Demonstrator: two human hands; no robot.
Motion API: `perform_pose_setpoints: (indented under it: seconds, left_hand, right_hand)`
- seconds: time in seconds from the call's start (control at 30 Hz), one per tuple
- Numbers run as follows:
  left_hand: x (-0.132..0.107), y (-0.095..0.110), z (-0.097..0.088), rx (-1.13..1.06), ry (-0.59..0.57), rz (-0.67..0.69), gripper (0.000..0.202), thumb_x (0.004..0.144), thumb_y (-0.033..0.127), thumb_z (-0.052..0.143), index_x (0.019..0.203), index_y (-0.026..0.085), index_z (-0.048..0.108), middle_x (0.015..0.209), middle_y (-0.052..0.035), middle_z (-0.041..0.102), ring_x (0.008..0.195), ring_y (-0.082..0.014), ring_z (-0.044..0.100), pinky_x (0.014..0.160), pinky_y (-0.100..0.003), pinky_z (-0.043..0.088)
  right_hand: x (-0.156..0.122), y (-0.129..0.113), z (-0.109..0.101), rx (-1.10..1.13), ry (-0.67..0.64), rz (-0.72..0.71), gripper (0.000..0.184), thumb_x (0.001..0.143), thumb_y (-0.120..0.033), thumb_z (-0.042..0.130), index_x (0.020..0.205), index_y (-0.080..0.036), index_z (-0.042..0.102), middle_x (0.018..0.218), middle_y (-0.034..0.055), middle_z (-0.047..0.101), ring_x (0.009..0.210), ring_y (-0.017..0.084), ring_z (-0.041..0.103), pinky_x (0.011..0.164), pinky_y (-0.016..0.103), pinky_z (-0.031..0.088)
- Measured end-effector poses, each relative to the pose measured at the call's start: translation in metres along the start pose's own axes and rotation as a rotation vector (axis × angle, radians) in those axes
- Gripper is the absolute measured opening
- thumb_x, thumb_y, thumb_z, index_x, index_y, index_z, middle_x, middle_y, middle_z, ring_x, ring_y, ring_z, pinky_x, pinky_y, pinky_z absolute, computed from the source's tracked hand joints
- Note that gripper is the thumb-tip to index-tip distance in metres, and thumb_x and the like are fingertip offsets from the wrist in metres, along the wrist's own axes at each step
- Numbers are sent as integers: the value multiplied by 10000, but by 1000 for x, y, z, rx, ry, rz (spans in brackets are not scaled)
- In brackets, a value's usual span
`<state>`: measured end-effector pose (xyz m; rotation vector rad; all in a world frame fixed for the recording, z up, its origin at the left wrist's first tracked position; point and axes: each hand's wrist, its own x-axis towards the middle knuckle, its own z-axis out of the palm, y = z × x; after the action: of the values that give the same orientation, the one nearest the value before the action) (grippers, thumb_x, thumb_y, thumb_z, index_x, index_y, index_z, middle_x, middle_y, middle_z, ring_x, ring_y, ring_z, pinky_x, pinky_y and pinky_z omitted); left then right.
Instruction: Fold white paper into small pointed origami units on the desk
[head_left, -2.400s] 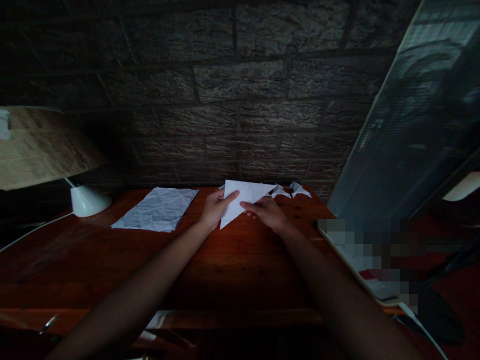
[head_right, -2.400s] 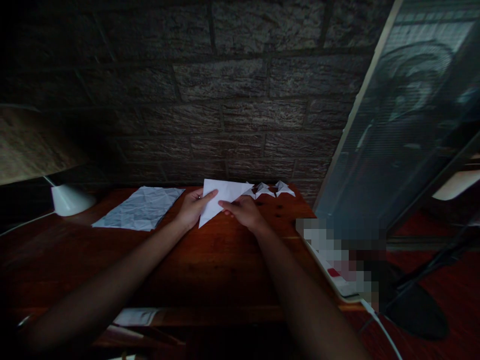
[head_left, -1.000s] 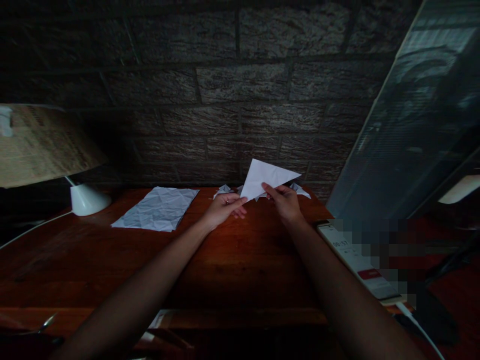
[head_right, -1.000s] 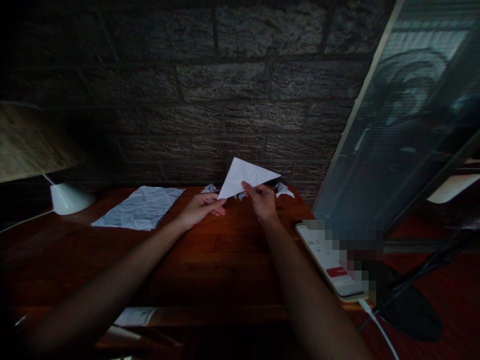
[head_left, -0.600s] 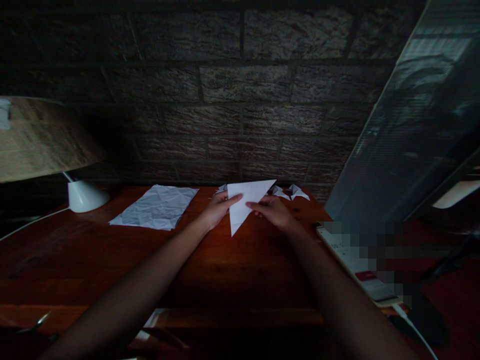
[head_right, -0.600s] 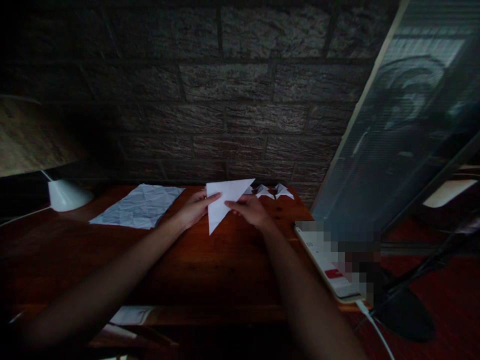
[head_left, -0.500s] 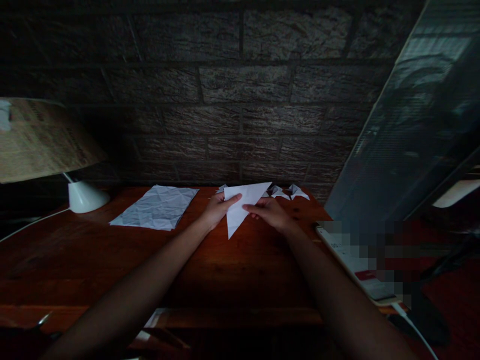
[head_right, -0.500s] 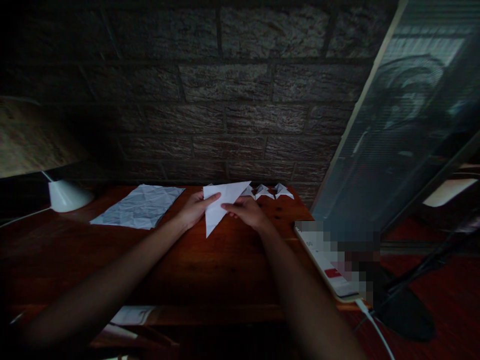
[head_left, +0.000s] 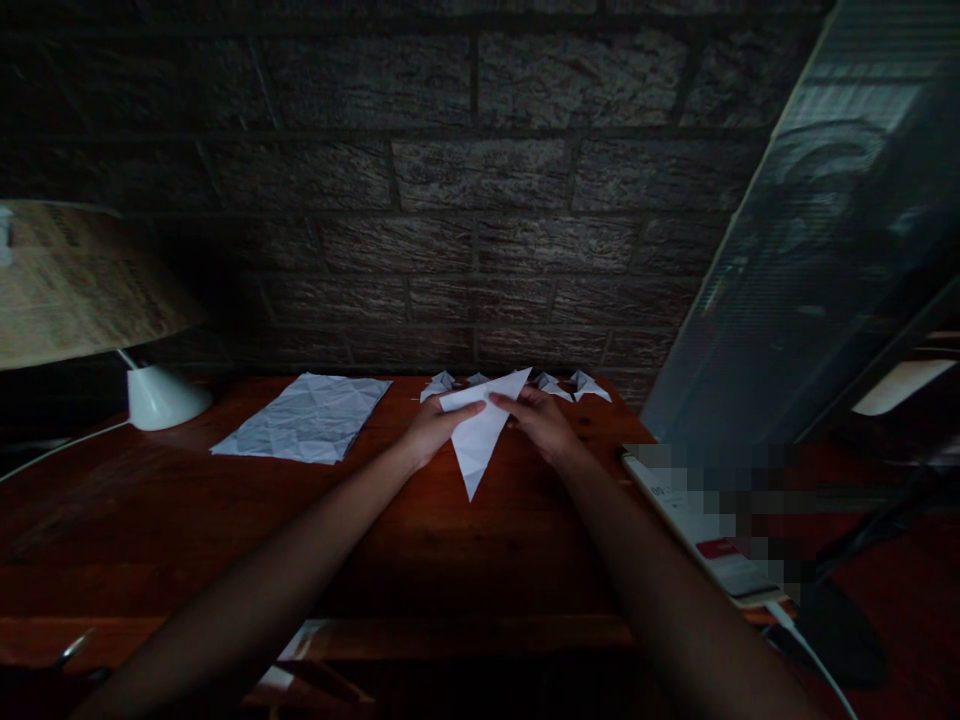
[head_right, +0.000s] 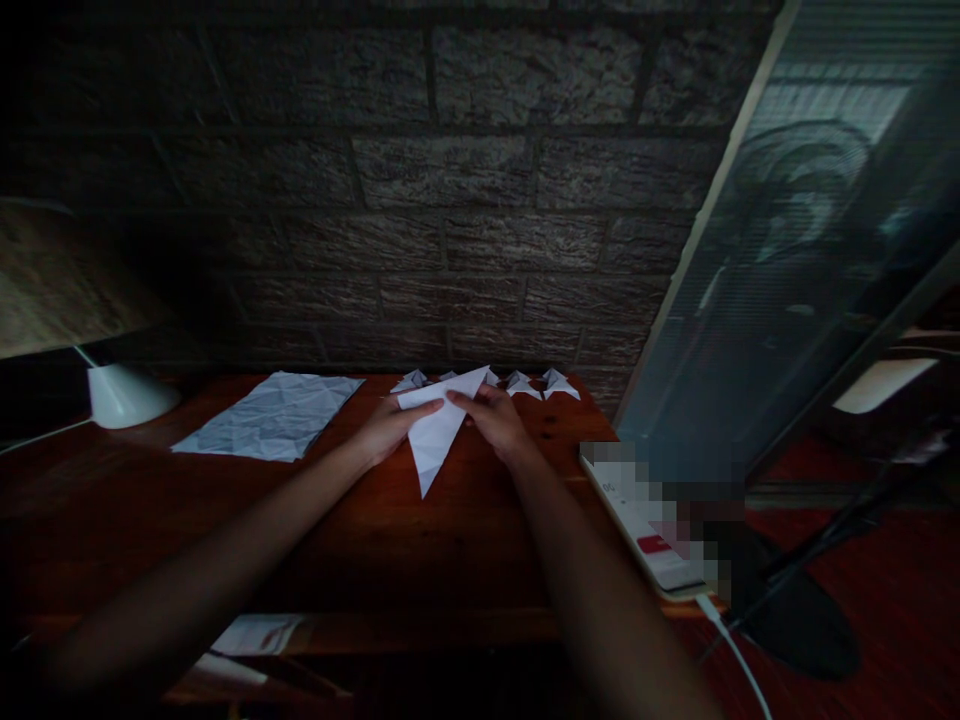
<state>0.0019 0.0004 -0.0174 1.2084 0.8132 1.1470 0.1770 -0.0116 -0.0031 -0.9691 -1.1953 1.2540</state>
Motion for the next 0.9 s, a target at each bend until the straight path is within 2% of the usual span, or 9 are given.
perform_pose_setpoints:
  seconds: [0.07,0.27,0.47,0.6,0.7,0.8,0.9]
  left_hand:
    - [0,0,-1,4,11,19,470,609,401,880,981,142,754,921,-80,766,746,-182,681,730,-283,518]
    - [-1,0,0,125,10,27,436,617,438,866,911,134,760,864,-70,760,687,-168,656,660,-260,482]
    - [-4,0,4,170,4,51,432,638,470,843,891,130,761,821,-60,754,660,-156,636,635,-248,461]
    - [-8,0,5,198,-9,35,429,620,486,847,827,122,756,772,-62,747,632,-154,625,618,-249,457]
    - [-9,0,8,175,-29,10,437,625,491,844,850,126,758,797,-69,753,650,-160,636,638,-257,471]
    - [-9,-1,11,154,-39,16,445,641,486,837,900,132,762,849,-76,761,681,-169,649,657,-263,484]
    - [-8,-2,8,159,-20,-11,465,627,487,844,912,129,765,860,-84,762,692,-180,656,660,-269,494]
  right_hand:
    - [-2,2,3,1,-25,31,348,578,-416,857,804,-179,740,790,24,736,664,137,619,627,266,454]
    - [-1,-1,4,147,37,39,349,554,-411,886,766,-177,737,805,28,750,680,152,644,702,303,515]
    - [-1,-4,4,275,65,79,360,545,-436,884,714,-175,703,756,17,741,654,140,629,690,284,515]
    - [-7,2,15,285,15,105,353,495,-323,910,731,-161,703,785,31,741,660,147,627,681,283,501]
    - [-8,2,20,283,18,119,322,508,-305,901,723,-166,707,773,39,732,673,164,629,668,294,501]
    - [-1,-5,5,336,53,88,311,514,-311,898,723,-195,700,781,23,728,662,145,608,635,272,493]
    - [9,-13,-24,397,268,-1,353,525,-361,893,785,-221,701,770,-22,712,641,105,574,575,218,457]
